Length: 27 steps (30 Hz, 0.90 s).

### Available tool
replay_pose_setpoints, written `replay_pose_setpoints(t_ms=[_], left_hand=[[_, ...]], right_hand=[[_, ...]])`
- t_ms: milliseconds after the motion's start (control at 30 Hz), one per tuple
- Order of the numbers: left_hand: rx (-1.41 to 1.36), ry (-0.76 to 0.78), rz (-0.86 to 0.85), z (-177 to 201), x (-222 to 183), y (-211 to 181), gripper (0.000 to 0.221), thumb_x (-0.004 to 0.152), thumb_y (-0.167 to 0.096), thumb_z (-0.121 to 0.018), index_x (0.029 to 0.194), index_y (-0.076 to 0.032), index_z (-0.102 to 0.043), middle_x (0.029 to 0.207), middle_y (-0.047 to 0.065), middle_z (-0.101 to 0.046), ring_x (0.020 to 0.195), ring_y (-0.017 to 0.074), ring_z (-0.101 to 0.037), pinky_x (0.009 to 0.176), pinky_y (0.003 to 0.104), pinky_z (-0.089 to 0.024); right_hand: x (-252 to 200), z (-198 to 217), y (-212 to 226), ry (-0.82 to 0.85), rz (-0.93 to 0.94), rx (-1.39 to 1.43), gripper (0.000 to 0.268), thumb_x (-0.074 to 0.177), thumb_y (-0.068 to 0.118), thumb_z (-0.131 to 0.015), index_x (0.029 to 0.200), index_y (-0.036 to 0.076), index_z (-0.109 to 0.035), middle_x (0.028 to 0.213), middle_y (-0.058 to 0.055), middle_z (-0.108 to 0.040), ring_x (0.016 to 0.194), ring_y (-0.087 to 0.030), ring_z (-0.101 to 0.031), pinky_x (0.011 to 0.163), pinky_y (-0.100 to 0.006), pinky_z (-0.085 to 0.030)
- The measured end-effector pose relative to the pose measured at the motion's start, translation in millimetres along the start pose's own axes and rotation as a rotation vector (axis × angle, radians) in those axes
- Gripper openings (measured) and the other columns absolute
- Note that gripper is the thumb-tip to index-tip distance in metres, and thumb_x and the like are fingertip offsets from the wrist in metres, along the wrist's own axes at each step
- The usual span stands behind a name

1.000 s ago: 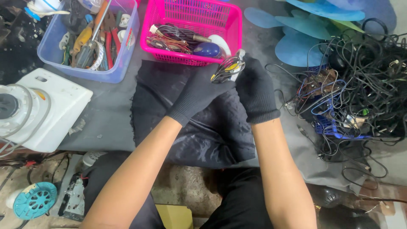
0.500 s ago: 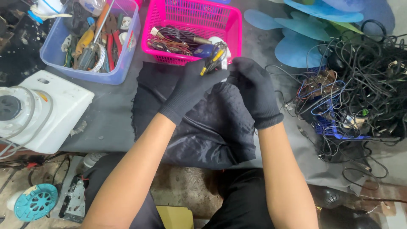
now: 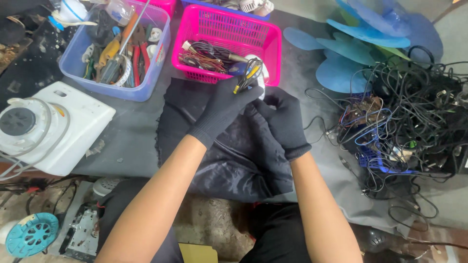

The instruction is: Untangling and sorting a large pile of electronic cables and wires on a workbench

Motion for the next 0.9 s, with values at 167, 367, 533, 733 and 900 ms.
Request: replay_pose_setpoints(t_ms=[167,367,533,733,900], left_hand=[[-0.064,-0.017,-0.114,15.4,5.6,2.6,0.011,0.084,-0.005,-0.085,0.081,-0.004,-0.074,0.067,0.008,-0.070,0.058,0.0035,-0.055,0.060,0.016,-0.051],[0.185,-0.093,-0.225,33.0,12.7,-13.3,0.013,0.082,-0.024,-0.088,0.086,-0.017,-0.078,0.063,-0.003,-0.070,0.050,0.0037,-0.057,0.050,0.017,-0.047],[0.263,-0.067,-0.354,41.3,3.4,-22.6,0.013,0.092,-0.021,-0.076,0.102,-0.012,-0.077,0.090,0.004,-0.079,0.088,0.0103,-0.073,0.079,0.027,-0.060],[0.159,0.073,-0.148,49.4,24.7,-3.9,0.021,0.094,-0.018,-0.078,0.076,-0.014,-0.067,0.057,-0.006,-0.060,0.054,-0.0012,-0.054,0.053,0.013,-0.043],[0.465,0.008,-0.360,59.5,37.2,20.7,0.023,0.096,-0.021,-0.070,0.076,-0.013,-0.062,0.055,0.002,-0.058,0.062,0.0124,-0.063,0.051,0.021,-0.046]], right_hand=[[2.6,6.6,-3.9,-0.073,0.040,0.081,0.016,0.098,0.022,-0.077,0.096,0.006,-0.075,0.080,-0.010,-0.071,0.085,-0.014,-0.065,0.080,-0.033,-0.054],[0.2,4.5,-3.3,-0.114,0.013,0.157,0.010,0.097,0.020,-0.075,0.096,0.010,-0.077,0.084,-0.008,-0.073,0.087,-0.013,-0.066,0.086,-0.032,-0.055],[-2.2,4.5,-0.2,-0.106,0.010,0.175,0.008,0.097,0.016,-0.073,0.097,0.009,-0.077,0.084,-0.006,-0.073,0.084,-0.014,-0.067,0.085,-0.030,-0.056],[-3.9,3.3,15.3,-0.103,0.000,0.198,0.008,0.093,0.014,-0.075,0.096,0.007,-0.076,0.083,-0.008,-0.071,0.081,-0.016,-0.066,0.081,-0.030,-0.056],[0.9,-0.6,4.0,-0.140,-0.007,0.180,0.016,0.095,0.019,-0.078,0.101,0.004,-0.074,0.078,-0.010,-0.070,0.074,-0.015,-0.065,0.075,-0.030,-0.056]])
Point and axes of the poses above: each hand's wrist, its own x-axis towards the middle knuckle, its own z-axis out of the back of the hand, y = z × x, the point moved 2 cm from there along x, towards the middle knuckle
